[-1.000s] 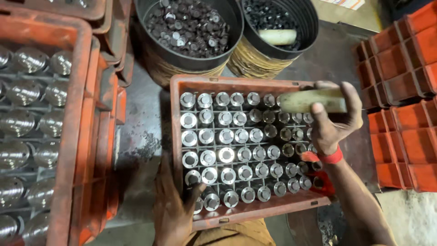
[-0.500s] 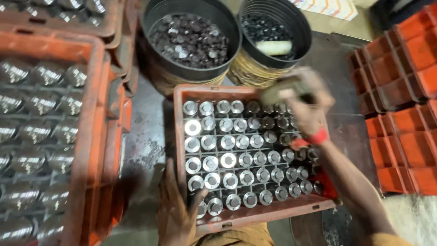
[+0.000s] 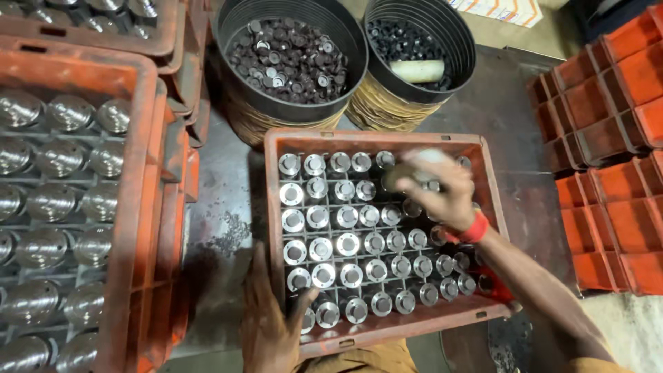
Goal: The person picks small dark cap-like components from a bin and inserts them one at a time into the cavities of a grid tray holding machined metal cups, then uses a white cylindrical roller to press the caps down into the parts. They reposition the tray and continue filling cavities across the tray.
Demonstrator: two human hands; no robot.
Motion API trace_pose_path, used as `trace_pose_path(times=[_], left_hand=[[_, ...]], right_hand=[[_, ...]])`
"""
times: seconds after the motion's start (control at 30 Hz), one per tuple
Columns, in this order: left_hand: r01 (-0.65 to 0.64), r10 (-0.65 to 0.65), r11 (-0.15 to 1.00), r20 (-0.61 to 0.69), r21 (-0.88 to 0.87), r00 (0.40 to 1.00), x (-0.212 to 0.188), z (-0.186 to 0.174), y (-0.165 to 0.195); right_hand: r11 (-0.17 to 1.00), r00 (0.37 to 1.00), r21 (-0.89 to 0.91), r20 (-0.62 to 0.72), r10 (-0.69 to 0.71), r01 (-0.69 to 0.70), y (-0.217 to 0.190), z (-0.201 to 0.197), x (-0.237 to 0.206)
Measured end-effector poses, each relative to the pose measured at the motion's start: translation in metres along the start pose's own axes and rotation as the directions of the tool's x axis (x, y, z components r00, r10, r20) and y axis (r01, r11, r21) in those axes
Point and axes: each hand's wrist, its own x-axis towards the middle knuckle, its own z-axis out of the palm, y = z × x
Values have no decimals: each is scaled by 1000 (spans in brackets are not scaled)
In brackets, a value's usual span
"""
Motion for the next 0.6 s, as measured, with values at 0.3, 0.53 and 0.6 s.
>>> trace_pose_path(times=[0.3,0.53,0.6], left_hand=[[-89,90,996,-31,27,996,0,3,-6],[-6,6,1000,32,16,999,2,1,-4],[19,-20,999,42,36,999,3,1,-4]], right_hand=[[968,973,117,39,-228,222,-44,27,46],[999,988,5,-149,-45,46,-45,23,79],[995,997,67,-35,-66,68,-55,27,90]])
